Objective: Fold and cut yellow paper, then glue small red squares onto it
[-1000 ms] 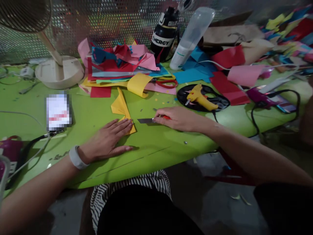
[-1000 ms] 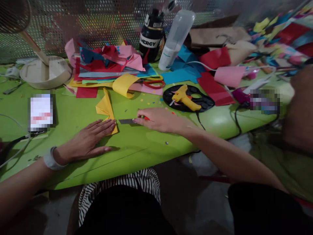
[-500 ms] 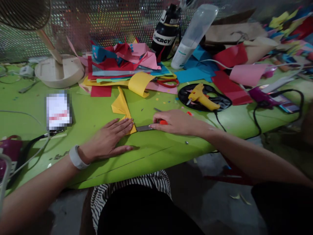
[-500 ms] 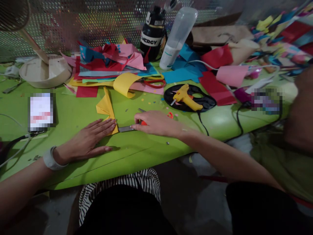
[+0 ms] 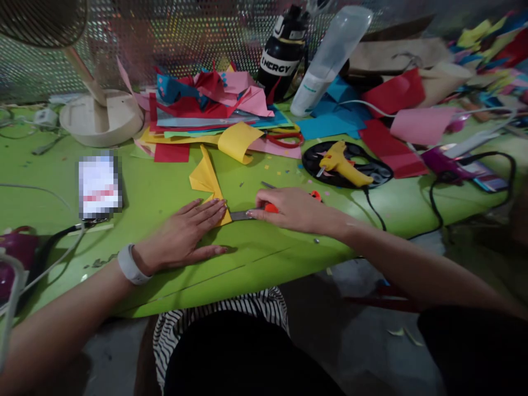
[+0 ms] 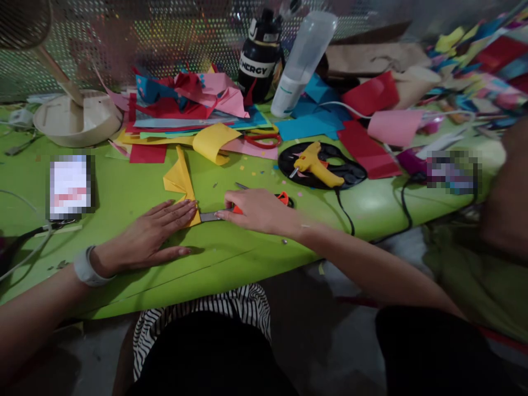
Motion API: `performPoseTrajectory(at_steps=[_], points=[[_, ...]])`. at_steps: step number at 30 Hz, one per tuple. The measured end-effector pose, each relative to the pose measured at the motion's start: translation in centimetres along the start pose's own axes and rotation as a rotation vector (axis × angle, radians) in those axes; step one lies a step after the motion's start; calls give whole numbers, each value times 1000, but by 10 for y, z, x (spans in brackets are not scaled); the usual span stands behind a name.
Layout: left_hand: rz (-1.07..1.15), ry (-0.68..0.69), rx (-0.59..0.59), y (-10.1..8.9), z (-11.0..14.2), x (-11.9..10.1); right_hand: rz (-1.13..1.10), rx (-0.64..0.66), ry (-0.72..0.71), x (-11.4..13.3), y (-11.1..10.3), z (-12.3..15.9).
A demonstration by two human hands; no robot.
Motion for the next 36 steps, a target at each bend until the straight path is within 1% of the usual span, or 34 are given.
performPoseTrajectory(at_steps=[4, 9, 13, 17, 24, 28, 30, 32, 36], points=[[-5, 1, 5, 0, 0, 0, -26, 6, 0, 3, 2, -1], [-26, 8, 1, 0, -1, -1, -75, 43, 4, 2, 3, -4], [-50, 4, -10, 0, -1, -1, -76, 63, -63, 3, 5, -6], [-60, -7, -14, -1, -1, 0, -62, 49, -151, 8, 6, -6], [-38, 9, -4, -2, -2, -3, -40, -12, -169, 11, 3, -9], [-46, 10, -12, -3, -2, -2, -42, 31, -201, 14, 5, -10], [-54, 18, -8, -2, -2, -2, -33, 48, -191, 11, 4, -10], [-65, 24, -7, -1, -1, -2, -16, 35, -155, 3, 1, -10], [-110, 45, -30, 1, 2, -3, 87, -97, 22, -29, -12, -4]])
Point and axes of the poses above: each hand's wrist, its own z-axis away from the middle knuckle, its own y-axis out of the palm, x = y × z, the point moved 10 cm from there along -z, towards the middle knuckle, and after that the axes turned 14 degrees about -x, right-handed, at the moved point
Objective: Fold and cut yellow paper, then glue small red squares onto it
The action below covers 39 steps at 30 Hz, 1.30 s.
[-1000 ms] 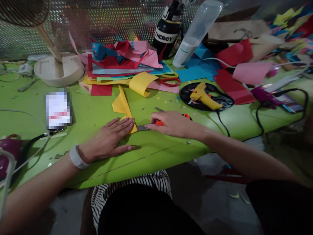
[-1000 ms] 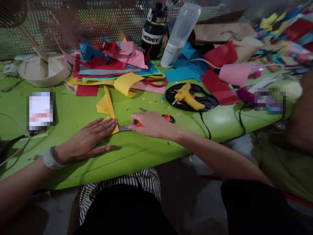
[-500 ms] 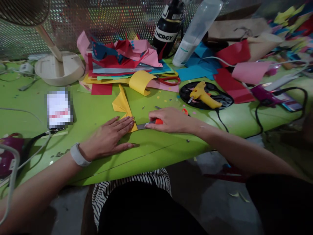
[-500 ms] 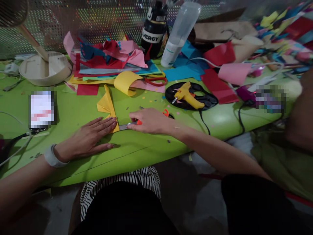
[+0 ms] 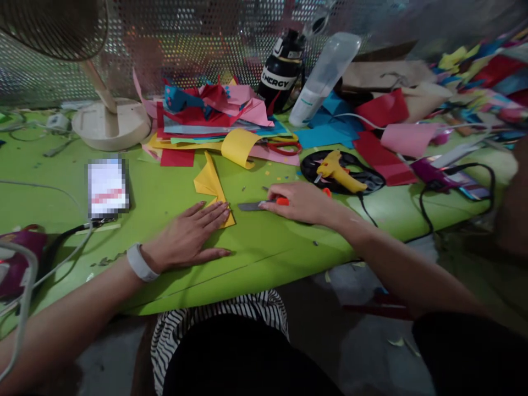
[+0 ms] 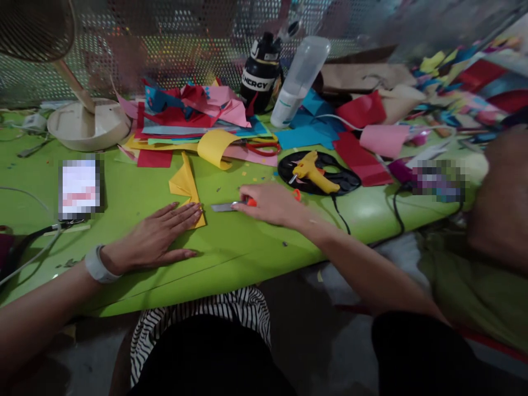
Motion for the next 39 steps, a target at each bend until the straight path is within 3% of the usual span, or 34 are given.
performPoseTrajectory(at_steps=[2, 4, 7, 10, 13, 24, 39], points=[[-29, 2, -27, -1, 1, -1, 84, -89, 61, -9, -7, 4], [-49, -14, -63, -5, 1, 0, 159, -209, 38, -1, -15, 7], [-50, -34, -96, -9, 2, 2, 150, -353, -159, 39, -18, 13], [-32, -42, -117, -10, 2, 2, 20, -353, -403, 84, -6, 24], [-20, -45, -139, -11, 2, 3, -19, -383, -512, 104, -1, 33], [5, -34, -146, -14, 1, 1, -33, -638, -661, 113, -16, 50], [-23, -15, -164, -14, 0, 1, 26, -533, -682, 116, -5, 48]])
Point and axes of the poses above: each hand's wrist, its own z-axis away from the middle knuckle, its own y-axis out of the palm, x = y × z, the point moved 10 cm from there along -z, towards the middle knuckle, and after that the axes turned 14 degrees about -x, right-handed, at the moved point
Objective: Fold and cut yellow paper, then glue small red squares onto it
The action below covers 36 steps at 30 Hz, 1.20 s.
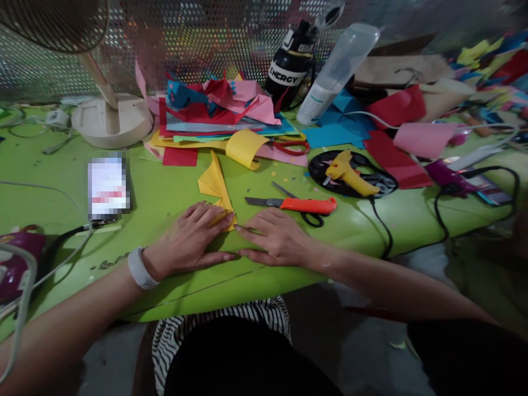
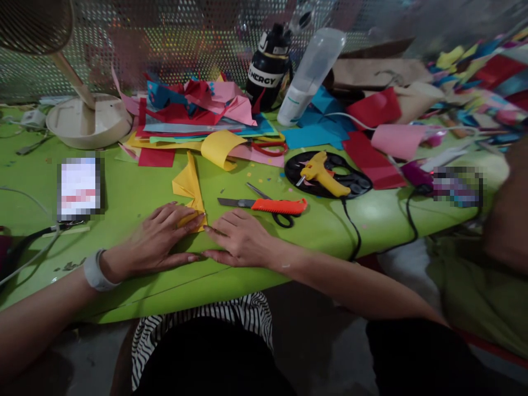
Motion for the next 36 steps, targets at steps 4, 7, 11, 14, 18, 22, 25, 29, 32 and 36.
performPoseTrajectory(at_steps=[4, 7, 11, 14, 18, 22, 25, 29, 32, 36], points=[[-27, 82, -59, -9, 1, -14, -10, 52, 11, -1, 3, 0], [40, 111, -59, -14, 1, -23, -31, 79, 19, -2, 5, 2], [104, 110, -32, -12, 0, -24, -179, 63, 172, -16, 5, 1], [107, 136, -20, -12, 0, -25, -291, 153, 515, -45, 19, 1], [91, 132, -4, -11, 0, -23, -111, 503, 704, -56, 46, 9], [105, 141, -11, -13, 0, -23, 88, 586, 535, -41, 53, 3], [132, 134, -8, -15, 0, -23, 123, 546, 465, -34, 54, 3], [145, 127, -10, -18, 1, -23, 93, 500, 433, -34, 55, 5], [111, 163, -20, -21, 0, -25, 54, 459, 427, -35, 53, 4], [40, 268, -20, -25, 1, -32, 57, 464, 461, -39, 53, 4]])
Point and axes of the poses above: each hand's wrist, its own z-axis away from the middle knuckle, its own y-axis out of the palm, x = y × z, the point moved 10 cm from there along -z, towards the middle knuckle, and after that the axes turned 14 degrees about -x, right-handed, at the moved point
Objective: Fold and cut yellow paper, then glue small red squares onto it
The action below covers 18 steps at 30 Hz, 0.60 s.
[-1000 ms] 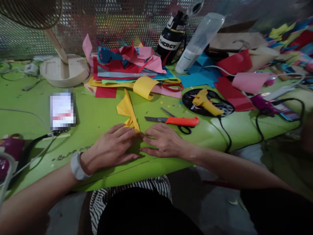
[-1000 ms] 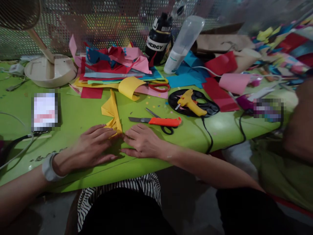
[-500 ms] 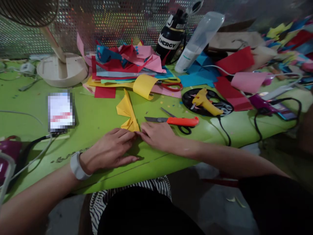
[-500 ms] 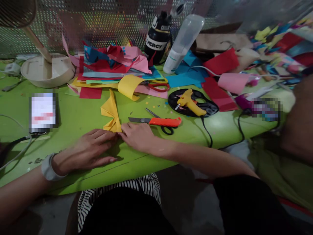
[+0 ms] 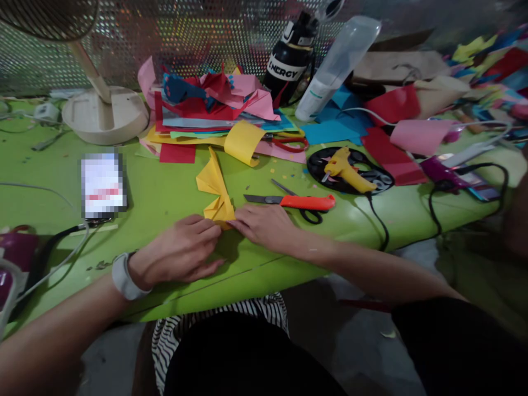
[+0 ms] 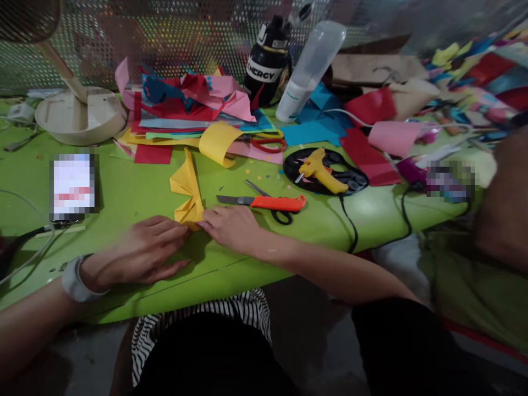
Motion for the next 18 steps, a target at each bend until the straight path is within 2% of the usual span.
performPoseTrajectory(at_steps=[4, 8, 14, 18], points=[[-39, 65, 6, -7, 0, -3, 5, 29, 25, -1, 1, -1], [-38, 61, -98, -17, -2, -4, 13, 46, 29, 0, 2, -1], [-4, 14, -31, 2, -2, -3, -15, -11, 11, 2, -1, -2], [27, -15, -13, 2, -3, 0, -30, -7, 0, 2, 0, -2]])
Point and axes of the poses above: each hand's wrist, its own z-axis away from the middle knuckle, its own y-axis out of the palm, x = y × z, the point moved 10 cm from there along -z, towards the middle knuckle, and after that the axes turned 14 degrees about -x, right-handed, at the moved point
